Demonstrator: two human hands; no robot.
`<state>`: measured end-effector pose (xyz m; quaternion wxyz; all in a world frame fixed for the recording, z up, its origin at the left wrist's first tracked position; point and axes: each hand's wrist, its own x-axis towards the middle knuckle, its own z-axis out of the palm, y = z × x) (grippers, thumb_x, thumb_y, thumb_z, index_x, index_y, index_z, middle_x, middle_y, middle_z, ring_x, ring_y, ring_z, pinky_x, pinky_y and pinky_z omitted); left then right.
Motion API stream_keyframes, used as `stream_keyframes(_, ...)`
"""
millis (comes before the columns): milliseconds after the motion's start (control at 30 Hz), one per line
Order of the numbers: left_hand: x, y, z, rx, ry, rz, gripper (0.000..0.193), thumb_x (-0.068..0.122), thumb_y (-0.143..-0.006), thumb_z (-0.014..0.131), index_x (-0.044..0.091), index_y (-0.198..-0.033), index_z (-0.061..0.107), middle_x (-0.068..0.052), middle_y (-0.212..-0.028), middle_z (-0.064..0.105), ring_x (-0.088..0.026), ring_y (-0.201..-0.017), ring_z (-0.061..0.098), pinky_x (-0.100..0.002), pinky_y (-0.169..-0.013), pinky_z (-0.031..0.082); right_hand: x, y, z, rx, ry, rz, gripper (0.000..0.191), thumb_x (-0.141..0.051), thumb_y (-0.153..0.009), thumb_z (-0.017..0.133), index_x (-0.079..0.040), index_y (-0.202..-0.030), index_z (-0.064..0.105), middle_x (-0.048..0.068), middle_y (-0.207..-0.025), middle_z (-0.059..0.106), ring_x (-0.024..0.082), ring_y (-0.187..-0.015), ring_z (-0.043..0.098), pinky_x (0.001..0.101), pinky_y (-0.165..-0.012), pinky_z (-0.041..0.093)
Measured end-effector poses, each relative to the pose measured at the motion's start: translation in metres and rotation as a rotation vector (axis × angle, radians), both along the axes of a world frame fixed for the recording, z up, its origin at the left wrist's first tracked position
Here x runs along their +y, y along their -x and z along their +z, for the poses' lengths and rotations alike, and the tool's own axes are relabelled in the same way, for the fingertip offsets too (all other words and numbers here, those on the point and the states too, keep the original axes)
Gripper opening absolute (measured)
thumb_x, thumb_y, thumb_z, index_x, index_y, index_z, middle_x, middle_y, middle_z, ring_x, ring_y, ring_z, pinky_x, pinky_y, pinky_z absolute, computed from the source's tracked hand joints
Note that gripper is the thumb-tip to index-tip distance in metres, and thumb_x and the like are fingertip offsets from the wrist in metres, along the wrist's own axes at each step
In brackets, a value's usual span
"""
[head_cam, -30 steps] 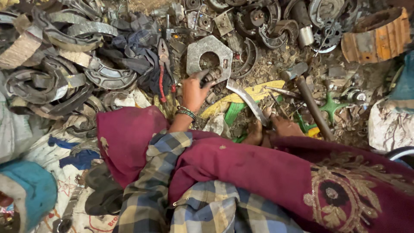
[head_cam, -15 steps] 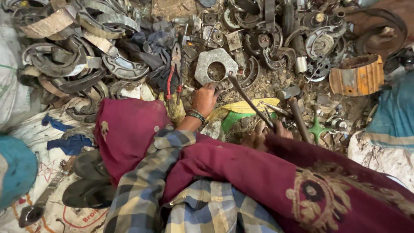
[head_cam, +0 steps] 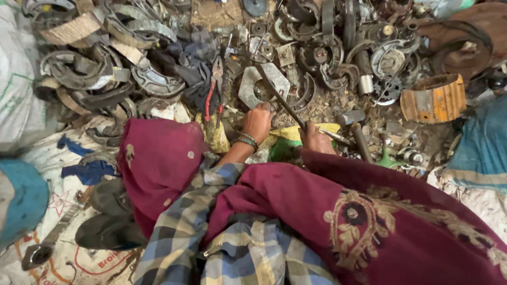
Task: The person sits on the ground and uses a hammer and chisel to strike and separate small metal components. They repeatedly position the parts, strike them, and inspect the results while surrounded by scrap metal and tools.
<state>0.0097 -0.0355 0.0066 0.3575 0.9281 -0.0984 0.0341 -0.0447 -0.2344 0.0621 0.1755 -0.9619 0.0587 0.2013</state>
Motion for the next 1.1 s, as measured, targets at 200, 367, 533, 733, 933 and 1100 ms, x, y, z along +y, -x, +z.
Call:
stream_keyframes(200,0.005,-0.001,-0.009,0.015,-0.025,-0.016,0.01,0.007,-0.083,0.067,-0.002,-0.085,0.067,-0.029,-0.083,0.069,-0.046,-0.075,0.07,-0.053,-0.067,0.057,-0.001,0.028,0.024,-0.313,-0.145,-0.189,0.043,-0.018,-0.089,0.065,-0.009,-0.126,0.046,0.026,-0.079,0.065,0.047,-0.066,0.066,0.0563,-0.055,0.053)
stream_keyframes(367,0.002,-0.003,-0.01,0.004,0.037,-0.001,0.016,0.012,-0.086,0.07,-0.003,-0.087,0.066,-0.029,-0.085,0.069,-0.047,-0.075,0.069,-0.054,-0.066,0.056,-0.016,0.012,-0.012,-0.069,-0.206,0.007,0.037,-0.019,-0.094,0.067,-0.006,-0.12,0.044,0.024,-0.074,0.065,0.044,-0.064,0.066,0.0558,-0.057,0.05)
stream_keyframes(533,0.0,-0.004,-0.01,0.021,-0.035,0.021,0.013,0.012,-0.088,0.068,-0.001,-0.089,0.066,-0.027,-0.089,0.07,-0.046,-0.076,0.069,-0.054,-0.068,0.056,-0.01,-0.01,-0.013,-0.078,0.049,-0.103,0.026,-0.025,-0.109,0.06,-0.007,-0.122,0.047,0.024,-0.077,0.066,0.046,-0.069,0.065,0.0587,-0.058,0.049)
stream_keyframes(733,0.004,-0.002,-0.012,0.021,-0.014,-0.007,0.019,0.017,-0.09,0.07,-0.001,-0.089,0.065,-0.027,-0.084,0.069,-0.046,-0.075,0.069,-0.053,-0.066,0.056,0.002,0.025,0.024,-0.421,-0.143,-0.25,0.049,-0.019,-0.081,0.067,-0.005,-0.123,0.046,0.029,-0.088,0.065,0.048,-0.072,0.066,0.0553,-0.056,0.055)
stream_keyframes(933,-0.002,-0.004,-0.006,0.016,-0.003,-0.046,0.026,0.023,-0.089,0.072,-0.002,-0.089,0.065,-0.026,-0.08,0.069,-0.046,-0.077,0.069,-0.053,-0.07,0.055,-0.019,0.0,-0.042,-0.073,0.054,0.028,0.034,-0.022,-0.107,0.061,-0.003,-0.13,0.045,0.031,-0.088,0.068,0.051,-0.083,0.066,0.0595,-0.069,0.049)
stream_keyframes(1100,0.002,-0.001,-0.006,0.035,0.025,-0.027,0.028,0.025,-0.093,0.07,-0.003,-0.095,0.063,-0.028,-0.086,0.069,-0.047,-0.077,0.068,-0.054,-0.067,0.053,-0.061,0.0,-0.055,-0.158,0.035,-0.28,0.041,-0.022,-0.09,0.066,-0.004,-0.12,0.047,0.028,-0.087,0.07,0.047,-0.078,0.068,0.0556,-0.062,0.054)
